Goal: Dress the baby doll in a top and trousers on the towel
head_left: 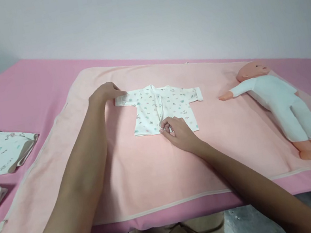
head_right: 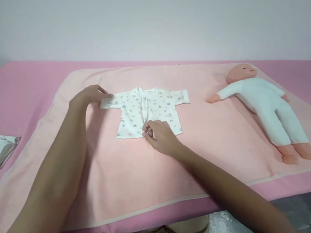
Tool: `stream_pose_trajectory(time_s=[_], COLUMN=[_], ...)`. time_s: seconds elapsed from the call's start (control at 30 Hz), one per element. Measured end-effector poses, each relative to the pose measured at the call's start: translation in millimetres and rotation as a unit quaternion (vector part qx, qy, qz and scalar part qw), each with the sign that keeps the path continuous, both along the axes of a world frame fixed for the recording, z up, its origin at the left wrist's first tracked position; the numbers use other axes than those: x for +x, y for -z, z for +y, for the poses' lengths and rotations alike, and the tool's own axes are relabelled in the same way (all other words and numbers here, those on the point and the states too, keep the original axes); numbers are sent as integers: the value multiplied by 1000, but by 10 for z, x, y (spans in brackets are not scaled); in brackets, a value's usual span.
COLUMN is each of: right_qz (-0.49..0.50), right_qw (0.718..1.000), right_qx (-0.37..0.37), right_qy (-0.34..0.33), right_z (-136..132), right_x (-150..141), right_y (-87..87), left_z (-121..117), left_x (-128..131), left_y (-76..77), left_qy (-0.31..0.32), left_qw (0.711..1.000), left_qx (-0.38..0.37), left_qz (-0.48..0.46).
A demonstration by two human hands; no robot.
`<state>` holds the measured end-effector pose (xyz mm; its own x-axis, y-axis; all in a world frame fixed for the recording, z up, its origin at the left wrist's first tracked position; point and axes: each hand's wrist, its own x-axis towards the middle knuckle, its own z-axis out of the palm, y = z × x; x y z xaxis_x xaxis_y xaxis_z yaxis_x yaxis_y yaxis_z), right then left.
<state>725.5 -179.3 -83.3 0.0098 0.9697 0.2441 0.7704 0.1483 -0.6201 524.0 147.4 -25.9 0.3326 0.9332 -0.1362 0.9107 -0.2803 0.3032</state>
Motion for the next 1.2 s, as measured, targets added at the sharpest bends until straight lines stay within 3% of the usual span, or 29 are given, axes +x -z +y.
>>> stream_pose_trajectory(time_s=[0.1,0.17,0.4,0.47,0.53,0.63,0.77,1.0,1.2], right_qz=[11,22,42,50,61,66,56,35,9], right_qw=[1000,1000,999,999,998,997,998,999,998], right_qx=[3,3,-3,-3,0,4,8,17,-14], right_qy=[-1,-1,8,13,18,27,23,9,53], right_z=[3,6,14,16,20,30,45,56,20], right_x=[4,6,2,-2,-3,-2,-9,-5,-78], right_y=[-5,-12,-21,-22,-18,-5,16,35,6], left_z=[48,15,-205,-356,-572,-932,-1177,-1022,-747], left_x=[-132,-141,64,255,506,881,1206,1503,1242], left_y=[-23,-70,-171,-162,-127,-38,40,-30,-22], left_qy=[-6,-11,-69,-39,35,141,150,119,145], left_qw=[998,998,996,994,992,988,989,986,988], left_qx=[-55,-52,56,102,112,40,15,40,-41], left_qz=[20,23,-1,-23,-51,-53,7,109,-14])
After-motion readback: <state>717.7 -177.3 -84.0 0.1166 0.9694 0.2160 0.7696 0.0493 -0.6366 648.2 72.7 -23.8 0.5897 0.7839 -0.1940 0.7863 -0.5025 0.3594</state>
